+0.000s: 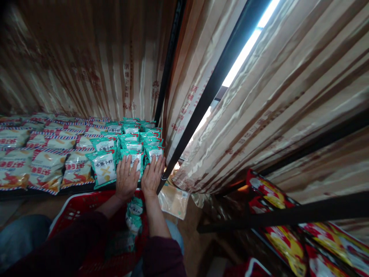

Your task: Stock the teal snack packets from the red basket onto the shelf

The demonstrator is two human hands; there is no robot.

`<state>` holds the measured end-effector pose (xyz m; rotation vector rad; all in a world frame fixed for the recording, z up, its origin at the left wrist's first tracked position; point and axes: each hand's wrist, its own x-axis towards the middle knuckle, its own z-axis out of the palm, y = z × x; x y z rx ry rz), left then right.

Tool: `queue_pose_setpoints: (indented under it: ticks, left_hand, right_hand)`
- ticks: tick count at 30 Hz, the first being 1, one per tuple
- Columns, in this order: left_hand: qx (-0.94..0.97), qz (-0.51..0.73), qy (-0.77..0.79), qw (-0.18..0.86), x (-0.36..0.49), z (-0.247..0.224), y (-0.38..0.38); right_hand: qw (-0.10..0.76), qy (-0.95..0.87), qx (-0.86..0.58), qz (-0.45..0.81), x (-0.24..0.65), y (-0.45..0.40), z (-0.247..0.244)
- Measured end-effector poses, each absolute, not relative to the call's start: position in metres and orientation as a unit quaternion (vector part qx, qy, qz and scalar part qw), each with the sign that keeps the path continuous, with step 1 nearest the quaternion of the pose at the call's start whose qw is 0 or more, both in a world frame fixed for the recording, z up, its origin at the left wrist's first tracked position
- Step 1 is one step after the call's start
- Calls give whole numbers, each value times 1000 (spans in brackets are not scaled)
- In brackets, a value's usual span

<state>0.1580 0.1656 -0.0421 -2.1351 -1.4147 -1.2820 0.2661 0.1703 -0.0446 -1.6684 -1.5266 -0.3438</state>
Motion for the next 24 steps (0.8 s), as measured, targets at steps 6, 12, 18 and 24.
queue_pose_setpoints:
  ticks: [6,12,18,24]
  left_hand:
    - [-738,-456,-474,150,157,-43,164]
    - [-742,-452,-469,159,157,-43,161]
    - [-745,-464,-459,139,158,-41,151]
    - [-773,-468,-418,99,152,-52,121]
  right_hand:
    - [412,-612,-660,-146,265,168,-48]
    - [412,-609,-658,-162,264,166,-50]
    - [426,-617,-636,-182,263,161,-48]
    - [452,-624,-614,-169,255,141,-42]
